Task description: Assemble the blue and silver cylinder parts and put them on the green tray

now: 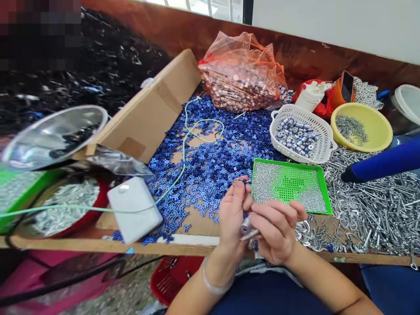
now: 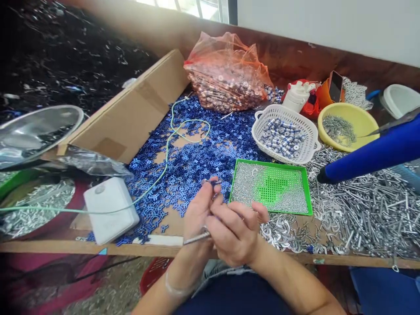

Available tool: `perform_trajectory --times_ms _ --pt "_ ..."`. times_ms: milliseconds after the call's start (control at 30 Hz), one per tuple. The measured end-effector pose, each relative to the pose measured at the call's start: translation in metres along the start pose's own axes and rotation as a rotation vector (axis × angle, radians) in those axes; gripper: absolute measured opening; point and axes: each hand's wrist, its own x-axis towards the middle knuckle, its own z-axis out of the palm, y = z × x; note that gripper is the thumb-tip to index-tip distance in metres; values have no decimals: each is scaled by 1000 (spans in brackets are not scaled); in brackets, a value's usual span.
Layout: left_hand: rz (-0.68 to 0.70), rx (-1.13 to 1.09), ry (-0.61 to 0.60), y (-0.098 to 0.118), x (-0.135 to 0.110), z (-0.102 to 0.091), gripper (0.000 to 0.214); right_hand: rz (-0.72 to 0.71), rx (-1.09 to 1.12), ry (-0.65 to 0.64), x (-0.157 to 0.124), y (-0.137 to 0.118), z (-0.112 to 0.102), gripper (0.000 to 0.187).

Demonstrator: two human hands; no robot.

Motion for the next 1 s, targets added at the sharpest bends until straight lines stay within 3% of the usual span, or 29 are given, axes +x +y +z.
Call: perform_trajectory --times_ms 33,100,167,267,467,567,667,767,867,933,1000 --pt "-70 -106 5 5 2 -1 24 -3 0 1 3 -3 -6 26" --pt "-175 -336 55 14 5 -3 20 15 84 -120 6 -8 -17 21" --pt "-120 -423 134 21 6 -4 17 42 148 -280 7 -12 -24 14" --pt "64 -371 214 25 4 -4 14 99 127 -398 6 -15 -29 9" --pt "289 -218 288 25 -6 -4 14 231 122 -551 10 -20 -35 26" --pt "415 -74 230 20 -16 -8 15 272 159 -616 11 -20 -38 24" --pt "467 54 114 14 -28 -13 16 415 312 -620 9 -19 -37 10" --pt "374 -3 6 13 -37 -13 17 625 629 -637 2 -17 -30 27" --pt "227 -163 -78 19 -36 -11 17 794 970 -628 -8 -14 -25 23" --pt "127 -272 -92 25 -30 -11 18 829 1018 -552 -11 -13 -27 21" --pt "27 -340 -107 29 -24 -12 19 751 912 -454 -10 -13 -34 21"
